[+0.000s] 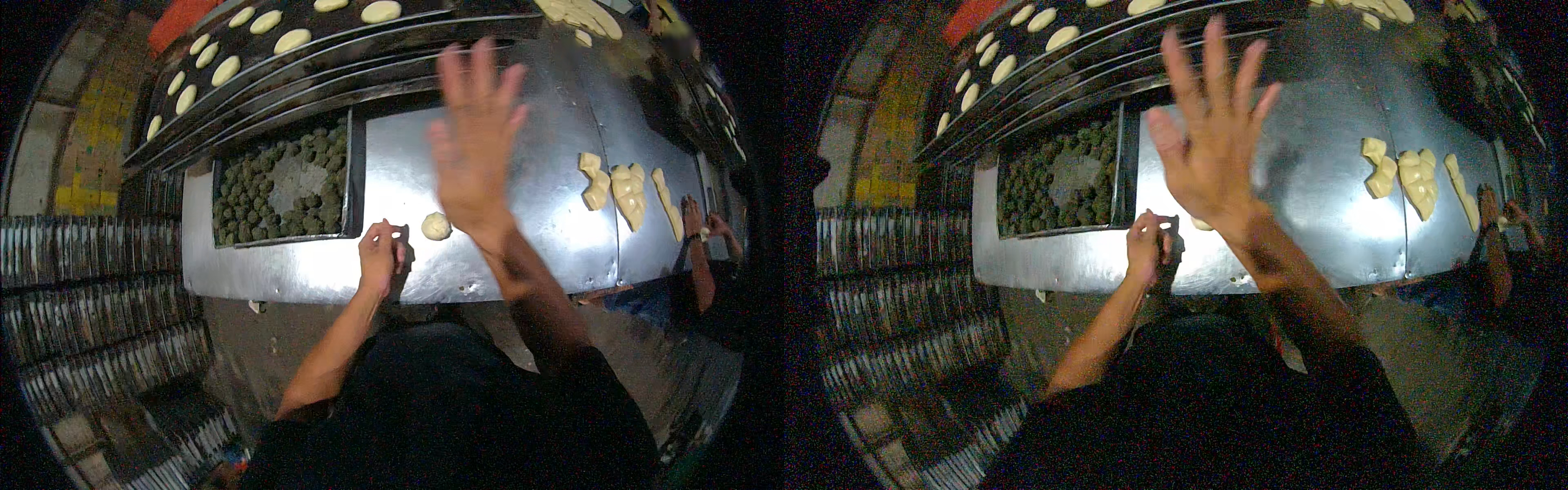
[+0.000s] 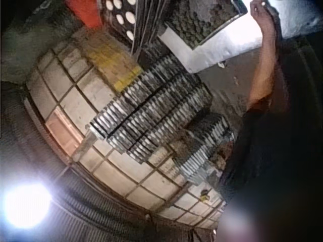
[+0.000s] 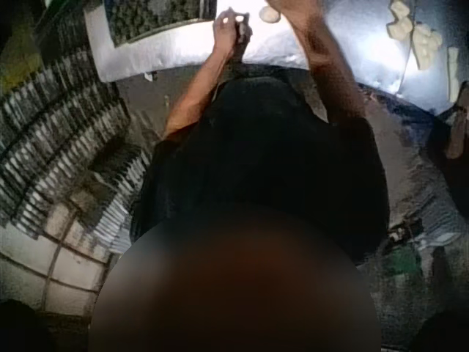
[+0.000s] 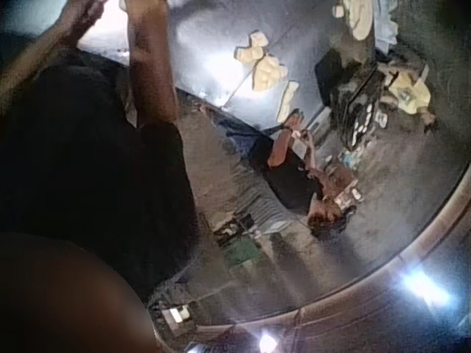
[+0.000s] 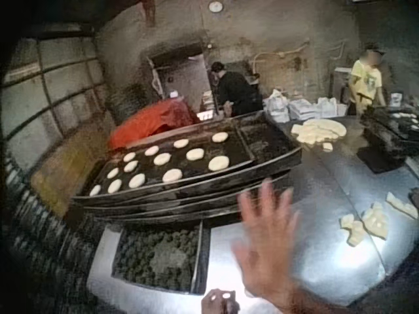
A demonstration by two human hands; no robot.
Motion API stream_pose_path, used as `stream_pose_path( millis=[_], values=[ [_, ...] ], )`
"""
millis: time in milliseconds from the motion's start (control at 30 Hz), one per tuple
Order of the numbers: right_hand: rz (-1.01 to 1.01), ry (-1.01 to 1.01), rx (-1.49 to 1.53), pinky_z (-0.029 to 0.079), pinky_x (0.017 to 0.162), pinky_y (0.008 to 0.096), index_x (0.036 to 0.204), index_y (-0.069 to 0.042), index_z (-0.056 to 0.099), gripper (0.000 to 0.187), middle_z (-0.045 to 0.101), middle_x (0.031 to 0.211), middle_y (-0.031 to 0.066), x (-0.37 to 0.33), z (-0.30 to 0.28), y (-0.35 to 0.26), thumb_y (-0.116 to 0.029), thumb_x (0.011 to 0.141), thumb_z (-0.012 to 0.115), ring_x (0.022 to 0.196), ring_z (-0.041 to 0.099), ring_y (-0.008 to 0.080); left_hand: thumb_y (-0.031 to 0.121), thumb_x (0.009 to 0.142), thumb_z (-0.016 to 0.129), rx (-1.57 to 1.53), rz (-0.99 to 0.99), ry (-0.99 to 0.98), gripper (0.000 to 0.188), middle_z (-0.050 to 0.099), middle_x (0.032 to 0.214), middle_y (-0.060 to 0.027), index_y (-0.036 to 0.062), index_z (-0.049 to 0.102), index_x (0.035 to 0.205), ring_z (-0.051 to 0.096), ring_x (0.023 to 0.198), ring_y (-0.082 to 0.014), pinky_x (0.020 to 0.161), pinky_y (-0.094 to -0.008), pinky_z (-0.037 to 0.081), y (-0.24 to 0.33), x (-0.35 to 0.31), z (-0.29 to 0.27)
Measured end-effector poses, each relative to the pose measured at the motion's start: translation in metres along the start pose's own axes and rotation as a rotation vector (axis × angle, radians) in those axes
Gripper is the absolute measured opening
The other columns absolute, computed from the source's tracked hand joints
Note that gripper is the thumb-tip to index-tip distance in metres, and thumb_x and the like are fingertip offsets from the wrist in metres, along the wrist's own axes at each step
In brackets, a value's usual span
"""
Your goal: The person repeatedly picks a small dough piece, wraps a dark filling inside, shapes it into a round bun, and places it on a metal tray. The person then carries the filled tray to a rack and stacks it with other trays.
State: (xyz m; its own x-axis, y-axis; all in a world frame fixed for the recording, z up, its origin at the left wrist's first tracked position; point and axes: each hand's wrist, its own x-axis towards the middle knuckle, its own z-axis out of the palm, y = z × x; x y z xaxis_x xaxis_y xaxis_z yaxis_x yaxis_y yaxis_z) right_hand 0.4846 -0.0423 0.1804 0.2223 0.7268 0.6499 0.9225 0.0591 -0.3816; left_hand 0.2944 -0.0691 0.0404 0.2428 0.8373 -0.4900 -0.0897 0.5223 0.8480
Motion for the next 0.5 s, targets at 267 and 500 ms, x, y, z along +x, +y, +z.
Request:
stream_pose_path(
  millis=[267,500],
  values=[
    [0.267,-0.509,0.252,0.020,0.113,0.0655,0.157,-0.015,0.031,0.070,0.037,0.155,0.0164,-0.126,0.120,0.038,-0.047,0.099,0.053,0.144,0.030,0.0404,0.058,0.106,0.036,-0.084,0.175,0.418,0.057,0.049,0.055,-0.0044,0.0050,0.054,0.095,0.044,0.043,-0.0134,0.041,-0.0275,0.035,0.012,-0.069,-0.113],
    [0.236,-1.067,0.034,0.047,0.092,0.0468,0.104,-0.003,0.070,0.028,0.064,0.106,0.0216,-0.127,0.021,0.036,-0.021,0.082,0.074,0.098,0.059,0.0392,0.036,0.104,0.055,0.159,0.511,0.870,0.036,0.057,0.065,-0.0060,0.0042,0.060,0.087,0.052,0.055,-0.0149,0.051,-0.0305,0.039,0.006,-0.063,-0.263]
  ],
)
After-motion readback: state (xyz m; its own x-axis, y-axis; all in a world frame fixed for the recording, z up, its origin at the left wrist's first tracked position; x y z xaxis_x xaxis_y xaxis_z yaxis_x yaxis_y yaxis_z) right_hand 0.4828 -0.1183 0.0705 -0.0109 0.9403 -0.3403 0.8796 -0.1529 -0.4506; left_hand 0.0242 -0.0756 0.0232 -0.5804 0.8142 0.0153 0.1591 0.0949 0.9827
